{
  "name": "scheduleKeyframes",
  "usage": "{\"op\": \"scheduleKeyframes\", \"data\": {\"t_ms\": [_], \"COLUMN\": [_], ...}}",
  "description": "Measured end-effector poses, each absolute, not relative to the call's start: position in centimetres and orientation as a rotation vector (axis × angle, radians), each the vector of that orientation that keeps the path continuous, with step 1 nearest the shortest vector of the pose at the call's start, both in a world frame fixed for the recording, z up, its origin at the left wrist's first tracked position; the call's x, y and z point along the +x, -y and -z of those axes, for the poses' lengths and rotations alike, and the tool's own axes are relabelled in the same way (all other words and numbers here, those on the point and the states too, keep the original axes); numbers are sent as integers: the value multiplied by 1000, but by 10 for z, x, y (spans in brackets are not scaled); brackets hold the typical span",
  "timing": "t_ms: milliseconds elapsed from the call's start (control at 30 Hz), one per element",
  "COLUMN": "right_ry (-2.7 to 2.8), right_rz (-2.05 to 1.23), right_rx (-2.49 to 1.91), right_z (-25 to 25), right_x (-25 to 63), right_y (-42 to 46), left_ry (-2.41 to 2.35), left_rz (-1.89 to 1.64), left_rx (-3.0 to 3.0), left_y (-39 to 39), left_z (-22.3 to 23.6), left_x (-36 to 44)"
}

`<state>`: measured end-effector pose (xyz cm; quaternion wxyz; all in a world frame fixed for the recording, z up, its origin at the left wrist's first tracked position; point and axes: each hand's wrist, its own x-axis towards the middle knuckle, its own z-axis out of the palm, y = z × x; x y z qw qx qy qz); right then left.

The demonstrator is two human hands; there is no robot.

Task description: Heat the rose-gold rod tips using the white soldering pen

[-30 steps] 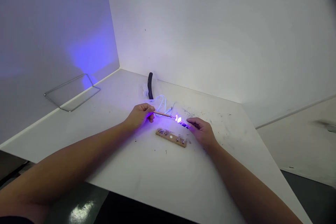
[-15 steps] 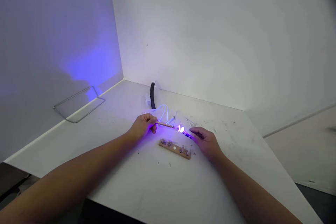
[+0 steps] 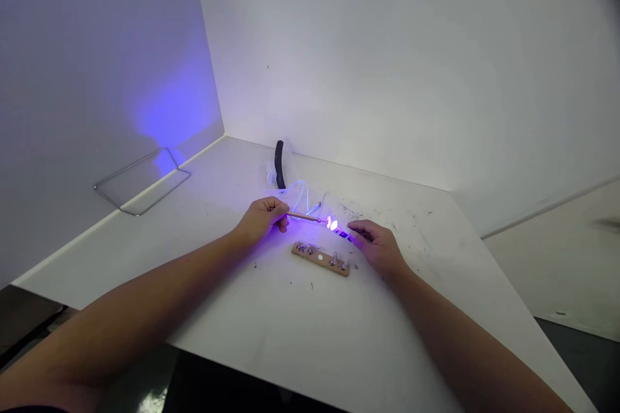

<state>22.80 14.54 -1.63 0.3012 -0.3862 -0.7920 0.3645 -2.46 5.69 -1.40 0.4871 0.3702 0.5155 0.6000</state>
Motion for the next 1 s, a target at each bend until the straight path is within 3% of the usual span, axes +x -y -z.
{"op": "scheduleKeyframes", "data": {"t_ms": [1000], "right_ry": [2070], "right_rz": [-994], "right_rx": [-1016], "right_z": [21], "right_x": [229], "right_y": [-145], "left_ry": [-1173], "left_rz": [-1514], "left_rx": [826], "left_y": [-56], "left_z": [16], "left_x": [-23]}}
